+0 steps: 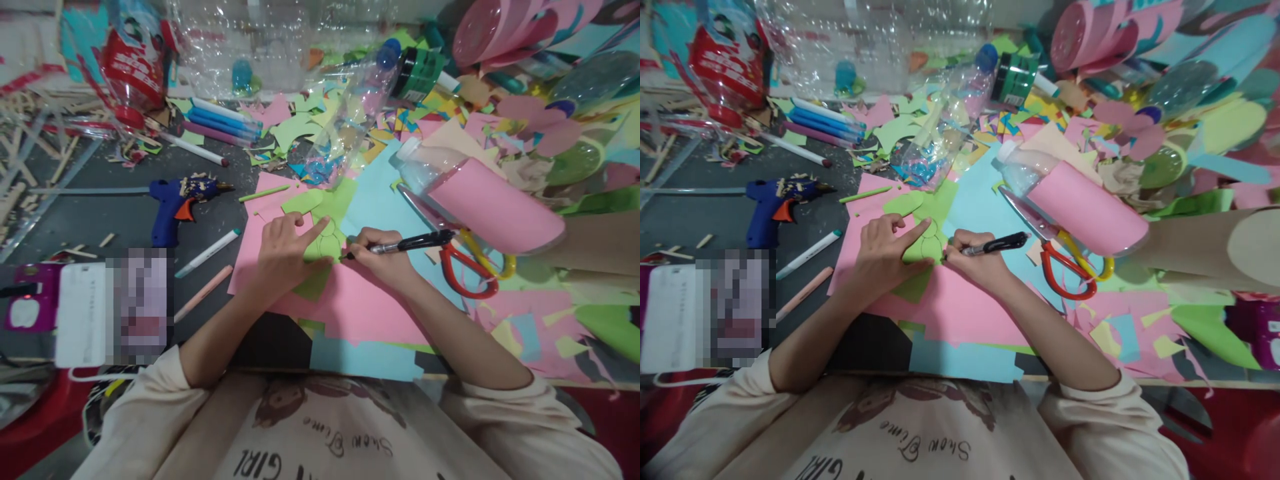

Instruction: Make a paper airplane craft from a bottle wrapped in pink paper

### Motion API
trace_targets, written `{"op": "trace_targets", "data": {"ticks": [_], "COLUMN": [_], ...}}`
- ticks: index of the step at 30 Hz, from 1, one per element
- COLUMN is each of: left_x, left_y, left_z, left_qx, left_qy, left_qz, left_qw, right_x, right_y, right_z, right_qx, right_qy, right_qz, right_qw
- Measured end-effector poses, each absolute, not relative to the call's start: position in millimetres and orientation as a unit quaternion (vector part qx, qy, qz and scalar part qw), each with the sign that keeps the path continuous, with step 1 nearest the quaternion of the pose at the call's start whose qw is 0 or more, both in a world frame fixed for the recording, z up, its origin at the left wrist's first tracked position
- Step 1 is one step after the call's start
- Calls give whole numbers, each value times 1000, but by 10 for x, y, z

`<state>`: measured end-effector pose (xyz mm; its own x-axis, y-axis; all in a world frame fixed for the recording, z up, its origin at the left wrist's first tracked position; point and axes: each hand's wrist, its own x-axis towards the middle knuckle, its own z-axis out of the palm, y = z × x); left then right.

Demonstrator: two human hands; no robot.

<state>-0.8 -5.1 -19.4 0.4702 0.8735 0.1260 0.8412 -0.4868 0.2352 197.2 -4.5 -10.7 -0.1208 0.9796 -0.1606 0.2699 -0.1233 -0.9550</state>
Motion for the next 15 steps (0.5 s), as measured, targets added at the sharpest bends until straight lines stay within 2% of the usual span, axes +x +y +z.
{"op": "trace_targets", "data": {"ticks": [15], "left_x": [-7], "left_y": [-57], "left_z": [-213], "left_qx": [856], "left_qy": [497], "left_qz": [136], "left_qw": [49], "right_x": [1960], "right_y": [-62], "right_z": [-105], "right_qx": [-531], "right_qy": [-576], "right_qz": [522], "right_qw": [338]}}
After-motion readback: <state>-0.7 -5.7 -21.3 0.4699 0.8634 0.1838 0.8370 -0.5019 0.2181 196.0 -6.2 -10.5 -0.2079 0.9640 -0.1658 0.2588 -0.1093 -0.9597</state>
